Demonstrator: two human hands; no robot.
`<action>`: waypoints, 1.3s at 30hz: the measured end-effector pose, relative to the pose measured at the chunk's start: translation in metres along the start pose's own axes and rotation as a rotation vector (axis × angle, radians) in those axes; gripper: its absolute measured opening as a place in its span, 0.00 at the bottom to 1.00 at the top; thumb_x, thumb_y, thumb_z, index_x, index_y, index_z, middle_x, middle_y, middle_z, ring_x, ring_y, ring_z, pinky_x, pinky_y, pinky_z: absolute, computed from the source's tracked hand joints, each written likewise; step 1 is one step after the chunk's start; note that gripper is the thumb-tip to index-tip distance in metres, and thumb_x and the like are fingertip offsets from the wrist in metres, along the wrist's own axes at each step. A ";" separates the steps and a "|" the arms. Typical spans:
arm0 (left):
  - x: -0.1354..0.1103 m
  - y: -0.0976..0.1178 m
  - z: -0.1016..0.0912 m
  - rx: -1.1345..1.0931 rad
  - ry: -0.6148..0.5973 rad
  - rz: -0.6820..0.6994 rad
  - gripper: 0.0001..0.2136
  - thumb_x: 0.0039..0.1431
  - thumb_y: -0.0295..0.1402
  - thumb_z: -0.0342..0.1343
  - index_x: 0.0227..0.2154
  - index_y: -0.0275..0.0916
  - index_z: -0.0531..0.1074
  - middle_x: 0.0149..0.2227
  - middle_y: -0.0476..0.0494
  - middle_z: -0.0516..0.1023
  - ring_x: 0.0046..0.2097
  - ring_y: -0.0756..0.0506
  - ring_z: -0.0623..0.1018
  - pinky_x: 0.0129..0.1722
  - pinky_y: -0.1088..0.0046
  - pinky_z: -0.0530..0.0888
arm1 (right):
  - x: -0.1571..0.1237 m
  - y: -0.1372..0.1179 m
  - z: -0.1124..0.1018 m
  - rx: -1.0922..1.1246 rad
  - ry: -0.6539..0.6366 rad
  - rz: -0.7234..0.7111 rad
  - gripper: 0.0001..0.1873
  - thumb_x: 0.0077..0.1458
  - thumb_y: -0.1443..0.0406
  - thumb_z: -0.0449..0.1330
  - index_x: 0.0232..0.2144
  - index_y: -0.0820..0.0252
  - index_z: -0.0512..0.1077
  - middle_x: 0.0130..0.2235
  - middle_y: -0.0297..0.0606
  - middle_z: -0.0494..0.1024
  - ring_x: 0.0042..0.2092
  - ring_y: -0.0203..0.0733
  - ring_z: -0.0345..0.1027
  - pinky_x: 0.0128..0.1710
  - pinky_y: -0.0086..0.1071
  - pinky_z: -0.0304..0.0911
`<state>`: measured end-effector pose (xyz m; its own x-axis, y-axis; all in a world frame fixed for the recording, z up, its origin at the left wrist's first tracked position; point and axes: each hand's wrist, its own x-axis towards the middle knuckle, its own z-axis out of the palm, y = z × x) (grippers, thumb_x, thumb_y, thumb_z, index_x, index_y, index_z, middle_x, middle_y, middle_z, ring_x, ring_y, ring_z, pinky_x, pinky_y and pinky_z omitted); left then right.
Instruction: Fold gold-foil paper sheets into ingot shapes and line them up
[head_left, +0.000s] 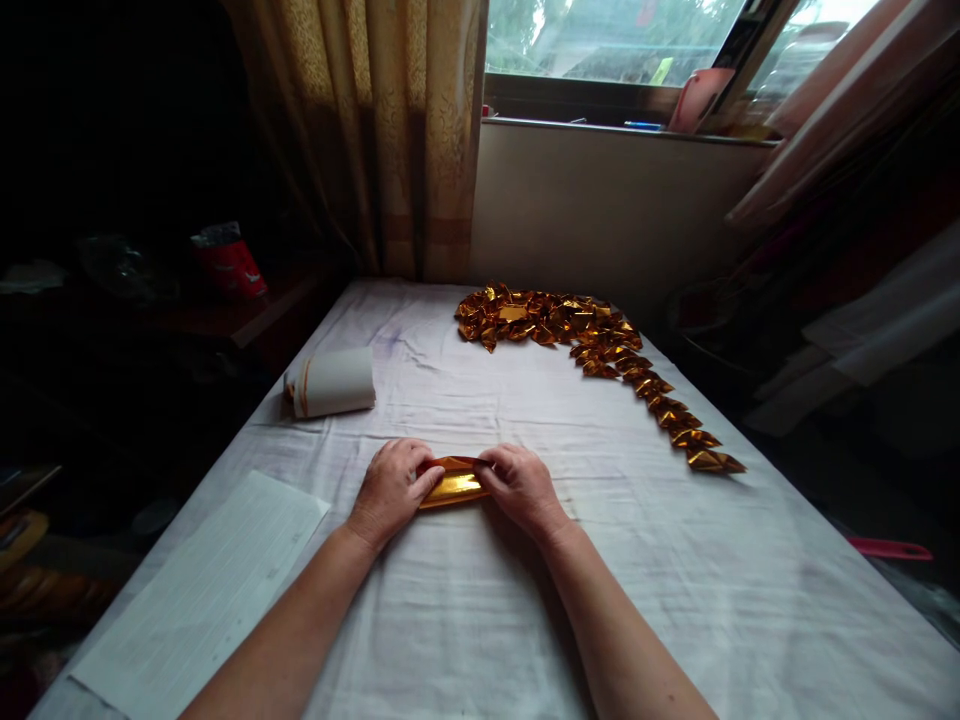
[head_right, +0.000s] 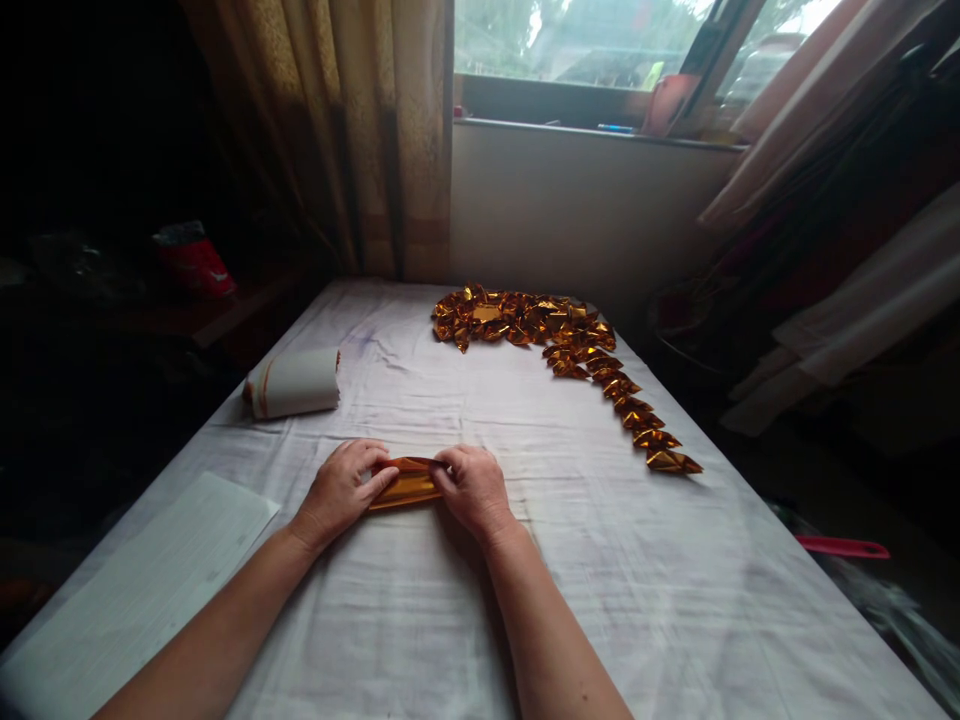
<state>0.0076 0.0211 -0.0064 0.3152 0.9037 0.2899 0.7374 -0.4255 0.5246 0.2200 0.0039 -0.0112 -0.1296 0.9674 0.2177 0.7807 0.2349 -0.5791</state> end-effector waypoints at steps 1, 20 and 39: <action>0.001 -0.002 0.001 0.023 0.013 0.000 0.05 0.57 0.36 0.57 0.29 0.42 0.75 0.43 0.44 0.80 0.47 0.41 0.75 0.50 0.62 0.69 | 0.001 -0.001 0.001 -0.041 0.004 0.014 0.06 0.56 0.65 0.60 0.33 0.54 0.78 0.34 0.34 0.79 0.37 0.38 0.70 0.38 0.29 0.60; 0.001 -0.007 0.011 0.078 -0.027 -0.022 0.08 0.57 0.33 0.59 0.40 0.45 0.76 0.50 0.45 0.78 0.54 0.40 0.72 0.55 0.59 0.66 | 0.029 -0.019 -0.017 -0.280 -0.286 0.139 0.13 0.53 0.62 0.62 0.43 0.48 0.75 0.41 0.36 0.73 0.38 0.39 0.69 0.33 0.28 0.55; -0.001 -0.005 0.006 -0.148 0.045 -0.054 0.10 0.57 0.37 0.59 0.41 0.43 0.73 0.37 0.48 0.79 0.41 0.45 0.78 0.46 0.67 0.73 | -0.005 0.002 0.003 0.311 0.018 0.059 0.11 0.51 0.67 0.58 0.39 0.54 0.70 0.33 0.32 0.74 0.30 0.35 0.66 0.32 0.27 0.61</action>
<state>0.0069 0.0223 -0.0141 0.2482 0.9236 0.2922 0.6551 -0.3823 0.6517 0.2203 -0.0003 -0.0159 -0.0768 0.9790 0.1887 0.5615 0.1988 -0.8033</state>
